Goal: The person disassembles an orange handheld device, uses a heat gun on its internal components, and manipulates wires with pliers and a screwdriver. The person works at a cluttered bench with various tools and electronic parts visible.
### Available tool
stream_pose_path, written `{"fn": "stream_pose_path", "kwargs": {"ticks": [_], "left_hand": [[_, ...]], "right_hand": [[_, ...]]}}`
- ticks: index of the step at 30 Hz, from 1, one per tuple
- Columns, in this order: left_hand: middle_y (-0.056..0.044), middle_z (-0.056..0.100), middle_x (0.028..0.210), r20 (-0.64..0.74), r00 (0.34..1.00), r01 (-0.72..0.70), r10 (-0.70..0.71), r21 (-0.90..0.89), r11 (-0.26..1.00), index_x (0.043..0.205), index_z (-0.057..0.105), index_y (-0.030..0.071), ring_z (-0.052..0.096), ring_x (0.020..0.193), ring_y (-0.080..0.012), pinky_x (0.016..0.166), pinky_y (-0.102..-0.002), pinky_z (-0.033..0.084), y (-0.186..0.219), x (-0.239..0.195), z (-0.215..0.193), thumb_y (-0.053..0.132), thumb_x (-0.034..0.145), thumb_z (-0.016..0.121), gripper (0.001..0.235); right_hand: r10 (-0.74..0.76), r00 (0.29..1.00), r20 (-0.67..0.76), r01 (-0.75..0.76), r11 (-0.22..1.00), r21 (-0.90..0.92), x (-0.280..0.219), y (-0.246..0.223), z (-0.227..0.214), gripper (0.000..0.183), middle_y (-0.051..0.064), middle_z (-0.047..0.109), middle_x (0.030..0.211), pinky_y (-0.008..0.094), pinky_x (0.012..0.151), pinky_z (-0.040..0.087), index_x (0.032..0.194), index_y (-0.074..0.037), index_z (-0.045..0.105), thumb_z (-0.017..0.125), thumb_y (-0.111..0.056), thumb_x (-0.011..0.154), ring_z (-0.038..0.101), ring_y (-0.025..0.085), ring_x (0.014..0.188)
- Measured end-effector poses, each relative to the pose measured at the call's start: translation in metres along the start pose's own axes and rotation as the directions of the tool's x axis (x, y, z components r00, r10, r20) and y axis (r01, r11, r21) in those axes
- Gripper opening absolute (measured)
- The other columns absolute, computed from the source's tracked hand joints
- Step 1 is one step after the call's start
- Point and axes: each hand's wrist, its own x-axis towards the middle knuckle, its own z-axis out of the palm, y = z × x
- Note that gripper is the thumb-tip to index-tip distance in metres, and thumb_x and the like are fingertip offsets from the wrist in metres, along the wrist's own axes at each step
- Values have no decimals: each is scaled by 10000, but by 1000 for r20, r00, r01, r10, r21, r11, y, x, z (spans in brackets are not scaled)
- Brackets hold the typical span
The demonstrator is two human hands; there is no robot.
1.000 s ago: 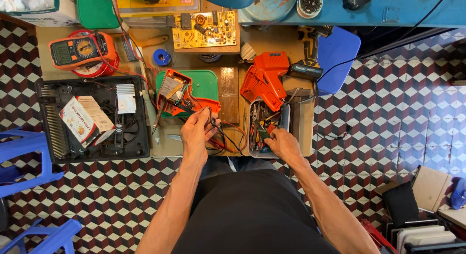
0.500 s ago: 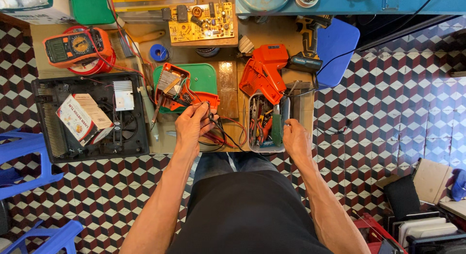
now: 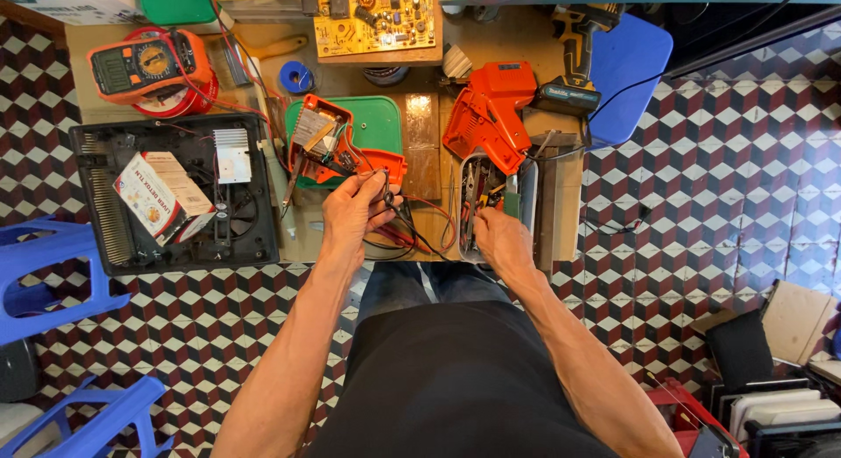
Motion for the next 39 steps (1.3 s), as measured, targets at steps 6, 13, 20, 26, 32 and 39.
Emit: {"fn": "stream_pose_path", "kwargs": {"ticks": [6, 13, 20, 26, 32, 39], "left_hand": [[-38, 775, 982, 9, 1000, 25, -25, 56, 998, 1125, 679, 72, 756, 795, -103, 663, -227, 611, 4, 2, 0, 289, 943, 685, 283], [-49, 773, 968, 9, 999, 37, -37, 9, 999, 1128, 678, 68, 740, 783, -106, 657, -219, 593, 4, 2, 3, 278, 948, 699, 277], [-80, 771, 956, -36, 999, 30, -32, -64, 998, 1099, 680, 51, 752, 787, -134, 675, -239, 617, 1, 0, 9, 260, 933, 706, 268], [-79, 766, 970, -44, 998, 33, -36, -75, 997, 1104, 684, 50, 753, 817, -142, 695, -247, 603, 1, -4, 9, 262, 939, 700, 269], [-67, 763, 990, -64, 997, 42, -49, -94, 995, 1135, 687, 57, 743, 836, -143, 704, -251, 581, 6, -7, 17, 262, 934, 695, 287], [-59, 768, 998, -103, 992, 56, -66, -96, 994, 1126, 708, 59, 738, 842, -147, 716, -265, 563, -2, -4, 17, 259, 943, 684, 272]], "right_hand": [[-191, 968, 164, 177, 980, 95, 2, -32, 19, 260, 183, 719, 911, 475, 775, 543, 973, -40, 712, 560, -251, 986, 700, 374, 836], [-219, 957, 190, 186, 967, 177, -4, -35, 33, 250, 204, 709, 1032, 468, 829, 524, 1064, -34, 718, 576, -208, 953, 674, 399, 947], [121, 967, -223, -99, 989, 107, 1, 22, -16, 274, 211, 699, 1058, 473, 832, 522, 1111, -10, 691, 624, -216, 943, 680, 394, 944], [99, 960, -261, -124, 989, -81, 13, 29, -7, 401, 239, 662, 1010, 545, 748, 531, 1171, -11, 549, 715, -279, 924, 672, 462, 874], [102, 955, -279, -151, 976, -159, 19, 27, -10, 538, 253, 610, 1002, 541, 642, 559, 1204, -5, 474, 765, -268, 835, 675, 479, 792], [108, 977, -183, -130, 985, -114, 15, 18, -12, 368, 215, 673, 1041, 528, 750, 556, 1154, -65, 546, 681, -283, 891, 689, 441, 868]]}}
